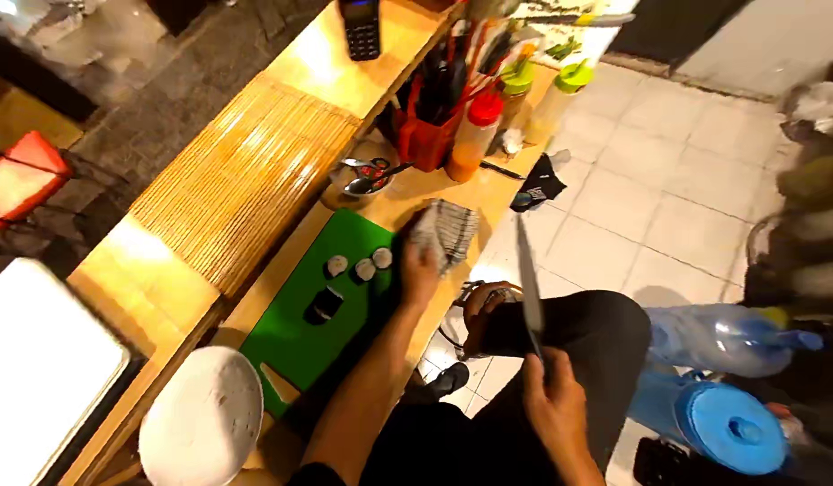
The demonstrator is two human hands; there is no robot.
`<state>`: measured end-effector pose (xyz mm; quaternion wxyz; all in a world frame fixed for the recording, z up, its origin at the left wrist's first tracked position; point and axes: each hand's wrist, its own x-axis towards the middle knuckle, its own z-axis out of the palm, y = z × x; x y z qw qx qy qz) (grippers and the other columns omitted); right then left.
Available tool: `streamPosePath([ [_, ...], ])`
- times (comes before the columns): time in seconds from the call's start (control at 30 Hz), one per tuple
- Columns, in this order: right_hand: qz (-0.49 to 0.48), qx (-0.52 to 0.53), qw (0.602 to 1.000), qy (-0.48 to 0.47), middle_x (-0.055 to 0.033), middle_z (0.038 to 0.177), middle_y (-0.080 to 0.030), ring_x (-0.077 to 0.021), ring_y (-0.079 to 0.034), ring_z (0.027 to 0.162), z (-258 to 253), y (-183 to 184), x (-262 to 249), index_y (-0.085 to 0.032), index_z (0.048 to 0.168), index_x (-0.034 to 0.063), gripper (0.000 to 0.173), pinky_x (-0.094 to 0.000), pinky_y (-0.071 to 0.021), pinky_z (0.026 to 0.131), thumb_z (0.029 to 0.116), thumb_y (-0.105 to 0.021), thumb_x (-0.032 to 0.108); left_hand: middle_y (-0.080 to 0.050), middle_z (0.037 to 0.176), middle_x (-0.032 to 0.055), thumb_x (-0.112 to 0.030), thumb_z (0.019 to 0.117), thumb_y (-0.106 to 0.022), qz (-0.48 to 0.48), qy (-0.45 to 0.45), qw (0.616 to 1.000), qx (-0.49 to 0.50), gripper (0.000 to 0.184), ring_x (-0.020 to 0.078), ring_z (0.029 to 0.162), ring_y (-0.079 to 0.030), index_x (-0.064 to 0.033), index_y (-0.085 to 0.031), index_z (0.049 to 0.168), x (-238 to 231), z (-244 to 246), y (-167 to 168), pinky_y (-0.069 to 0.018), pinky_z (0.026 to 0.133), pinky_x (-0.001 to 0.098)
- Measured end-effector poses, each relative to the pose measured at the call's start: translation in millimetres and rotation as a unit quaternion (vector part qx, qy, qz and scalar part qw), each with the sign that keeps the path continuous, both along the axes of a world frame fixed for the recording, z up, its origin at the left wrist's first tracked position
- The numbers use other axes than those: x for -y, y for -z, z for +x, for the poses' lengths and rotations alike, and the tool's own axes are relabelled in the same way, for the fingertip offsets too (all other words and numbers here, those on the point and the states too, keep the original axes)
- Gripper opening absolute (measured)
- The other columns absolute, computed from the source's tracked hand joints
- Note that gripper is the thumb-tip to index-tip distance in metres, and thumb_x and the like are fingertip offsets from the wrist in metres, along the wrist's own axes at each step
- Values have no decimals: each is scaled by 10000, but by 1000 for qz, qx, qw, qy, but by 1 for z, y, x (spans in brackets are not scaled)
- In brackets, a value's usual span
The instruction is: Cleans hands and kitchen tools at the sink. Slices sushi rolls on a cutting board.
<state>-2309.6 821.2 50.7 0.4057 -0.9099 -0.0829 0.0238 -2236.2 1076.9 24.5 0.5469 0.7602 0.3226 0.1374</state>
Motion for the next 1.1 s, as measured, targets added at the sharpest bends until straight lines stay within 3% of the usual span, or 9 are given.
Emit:
streamPosePath([
  [0.17, -65, -21, 996, -62, -174, 886, -711, -345, -714, 783, 42, 20, -43, -621, 1246, -18, 404, -561, -583, 697, 1039, -509, 310, -490, 1469, 224, -162, 1070, -500, -132, -103, 984, 63, 483, 280, 1338, -513, -3, -380, 1510, -15, -12, 16, -451, 1112, 458],
  [0.37, -106, -88, 983, -120, -204, 1073, -717, -373, -721, 961, 74, 34, -93, -588, 1328, -5, 445, -550, -572, 858, 1064, -487, 339, -615, 1317, 249, -54, 1046, -492, 10, 7, 999, 49, 400, 249, 1237, -609, 94, -467, 1416, -8, -10, 12, -487, 1071, 398],
  [0.5, -85, -85, 986, -113, -173, 996, -722, -349, -723, 919, 80, 39, -96, -610, 1272, 14, 436, -535, -576, 825, 1066, -461, 368, -642, 1289, 269, -54, 997, -546, 125, 73, 989, 23, 456, 296, 1226, -633, 105, -478, 1420, 1, -7, 8, -489, 1077, 428],
  [0.6, -46, -37, 997, -51, -164, 913, -709, -324, -716, 824, 76, 43, -82, -627, 1208, -11, 381, -511, -587, 754, 1056, -490, 311, -550, 1400, 286, -272, 939, -693, 269, 111, 955, -58, 610, 398, 1343, -519, 92, -511, 1393, 9, 6, -1, -411, 1146, 520],
  [0.7, -48, -31, 998, -16, -155, 909, -715, -320, -717, 810, 72, 41, -63, -624, 1235, 5, 387, -521, -590, 736, 1051, -492, 319, -513, 1426, 279, -488, 856, -779, 327, 141, 915, -190, 770, 435, 1355, -479, 36, -548, 1371, 21, 32, -10, -429, 1079, 588],
  [0.8, -69, -6, 998, -14, -157, 908, -716, -327, -720, 792, 66, 40, -53, -643, 1199, 6, 397, -520, -590, 693, 1042, -502, 342, -478, 1444, 293, -361, 833, -824, 325, 145, 904, -236, 684, 465, 1348, -461, 23, -576, 1342, 22, 54, -8, -431, 1061, 608],
  [0.93, -68, -6, 998, -16, -153, 960, -730, -315, -731, 814, 59, 45, -46, -652, 1219, 7, 388, -504, -600, 704, 1037, -519, 324, -584, 1334, 262, -151, 909, -735, 219, 109, 955, -167, 437, 402, 1218, -602, 46, -601, 1276, 6, 52, -16, -509, 1018, 564],
  [1.03, -55, 4, 998, -15, -158, 939, -725, -317, -727, 796, 60, 47, -46, -652, 1199, -8, 386, -503, -597, 690, 1036, -519, 315, -647, 1227, 199, -101, 1011, -593, 1, -21, 1000, 18, 364, 258, 1103, -646, 30, -541, 1347, 1, 40, -8, -535, 957, 449],
  [1.1, -44, 19, 999, -17, -157, 923, -721, -311, -723, 773, 61, 44, -50, -653, 1185, -15, 378, -491, -597, 670, 1030, -522, 303, -640, 1247, 171, -191, 1065, -545, -179, -97, 974, 99, 370, 208, 1115, -642, 1, -518, 1380, 2, 35, -3, -542, 968, 410],
])
